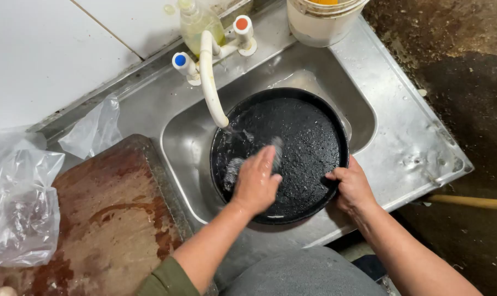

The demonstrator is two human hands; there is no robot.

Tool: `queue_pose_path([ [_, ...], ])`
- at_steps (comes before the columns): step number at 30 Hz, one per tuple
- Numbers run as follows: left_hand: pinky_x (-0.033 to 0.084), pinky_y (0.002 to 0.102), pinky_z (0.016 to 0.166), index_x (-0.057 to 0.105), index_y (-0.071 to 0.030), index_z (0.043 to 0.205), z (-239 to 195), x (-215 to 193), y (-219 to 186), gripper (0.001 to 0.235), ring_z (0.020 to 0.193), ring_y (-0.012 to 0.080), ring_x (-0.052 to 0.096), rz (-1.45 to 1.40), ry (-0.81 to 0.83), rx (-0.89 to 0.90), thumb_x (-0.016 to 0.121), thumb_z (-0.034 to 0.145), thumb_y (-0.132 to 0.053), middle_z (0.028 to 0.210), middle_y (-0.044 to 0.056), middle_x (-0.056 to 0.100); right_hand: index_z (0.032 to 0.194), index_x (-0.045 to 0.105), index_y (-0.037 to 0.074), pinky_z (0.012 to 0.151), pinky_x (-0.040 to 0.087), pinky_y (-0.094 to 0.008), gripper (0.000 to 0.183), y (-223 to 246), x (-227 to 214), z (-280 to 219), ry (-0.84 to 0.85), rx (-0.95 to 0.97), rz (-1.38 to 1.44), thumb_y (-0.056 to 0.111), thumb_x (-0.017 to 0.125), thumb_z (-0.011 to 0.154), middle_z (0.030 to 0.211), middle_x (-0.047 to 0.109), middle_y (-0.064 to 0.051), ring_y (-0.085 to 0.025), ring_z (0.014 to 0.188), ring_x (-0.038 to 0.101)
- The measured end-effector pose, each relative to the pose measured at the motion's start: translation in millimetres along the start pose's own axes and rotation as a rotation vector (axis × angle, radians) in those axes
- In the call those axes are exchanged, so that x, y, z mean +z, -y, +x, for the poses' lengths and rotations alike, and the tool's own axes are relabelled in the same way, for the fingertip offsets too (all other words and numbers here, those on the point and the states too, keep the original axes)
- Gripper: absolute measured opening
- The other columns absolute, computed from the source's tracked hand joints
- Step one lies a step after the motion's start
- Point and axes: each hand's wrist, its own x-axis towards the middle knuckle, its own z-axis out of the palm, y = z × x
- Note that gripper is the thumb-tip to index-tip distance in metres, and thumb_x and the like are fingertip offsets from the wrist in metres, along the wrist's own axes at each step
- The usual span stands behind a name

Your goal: Washing a pan and then portioning mushrooms into plastic bags.

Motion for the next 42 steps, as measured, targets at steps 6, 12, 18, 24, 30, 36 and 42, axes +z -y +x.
queue_pose_path([
  [6,0.04,0.05,0.111,0.067,-0.012,0.128,-19.3,-59.2,12.7,0.04,0.119,0.0302,0.059,0.121,0.226,0.202,0.071,0.089,-0.024,0.122,0.01,0.064,0.131,0.055,0.004,0.082,0.058,-0.037,0.061,20.5,18.2,-13.7,0.014,0.013,-0.046,-0.011,0.048,0.072,0.104,0.069,-0.009,-0.022,0.091,0.067],
  [12,0.045,0.049,0.093,0.064,-0.007,0.129,9.0,-28.3,-14.4,0.044,0.107,0.0339,0.06,0.183,0.096,0.097,0.069,0.091,-0.029,0.112,0.013,0.063,0.131,0.056,0.0,0.082,0.056,-0.034,0.061,7.5,11.7,-11.7,0.081,-0.063,-0.054,-0.011,0.049,0.072,0.106,0.069,-0.009,-0.021,0.093,0.067],
  [18,0.051,0.051,0.094,0.059,-0.004,0.133,84.2,-60.0,29.9,0.041,0.11,0.0401,0.061,0.2,0.115,-0.623,0.062,0.102,-0.031,0.116,0.019,0.061,0.129,0.055,0.0,0.086,0.056,-0.034,0.06,13.2,16.8,-16.5,0.124,-0.105,-0.007,-0.01,0.052,0.07,0.107,0.068,-0.007,-0.02,0.095,0.066],
  [24,0.051,0.049,0.093,0.062,-0.003,0.124,59.3,-7.1,-23.8,0.044,0.108,0.0387,0.061,-0.004,0.222,0.05,0.075,0.086,-0.02,0.115,0.017,0.06,0.129,0.056,-0.006,0.088,0.057,-0.036,0.058,2.7,4.8,-0.5,0.133,-0.091,-0.018,-0.01,0.053,0.071,0.108,0.069,-0.012,-0.024,0.095,0.068],
  [30,0.053,0.044,0.086,0.072,-0.019,0.113,13.9,-86.8,5.0,0.043,0.105,0.0306,0.062,0.158,0.746,0.309,0.068,0.074,-0.002,0.112,0.006,0.063,0.132,0.053,0.0,0.089,0.056,-0.035,0.064,16.1,17.3,-15.0,0.114,-0.076,0.032,-0.011,0.05,0.069,0.111,0.069,-0.009,-0.021,0.099,0.068],
  [36,0.056,0.041,0.09,0.07,-0.013,0.112,-2.5,-21.0,-32.4,0.034,0.106,0.0298,0.064,0.038,0.515,0.424,0.067,0.081,-0.002,0.11,0.007,0.065,0.131,0.053,-0.002,0.09,0.057,-0.037,0.058,8.1,10.0,-14.0,0.078,-0.096,-0.008,-0.009,0.049,0.074,0.111,0.068,-0.011,-0.023,0.099,0.067],
  [42,0.054,0.047,0.086,0.064,-0.007,0.117,-1.5,-78.7,-9.7,0.041,0.103,0.0381,0.065,0.121,0.24,-0.128,0.078,0.079,-0.014,0.118,0.015,0.061,0.132,0.054,0.001,0.094,0.054,-0.035,0.062,33.1,30.0,-37.3,0.03,-0.2,0.008,-0.009,0.049,0.071,0.115,0.068,-0.009,-0.021,0.103,0.067],
])
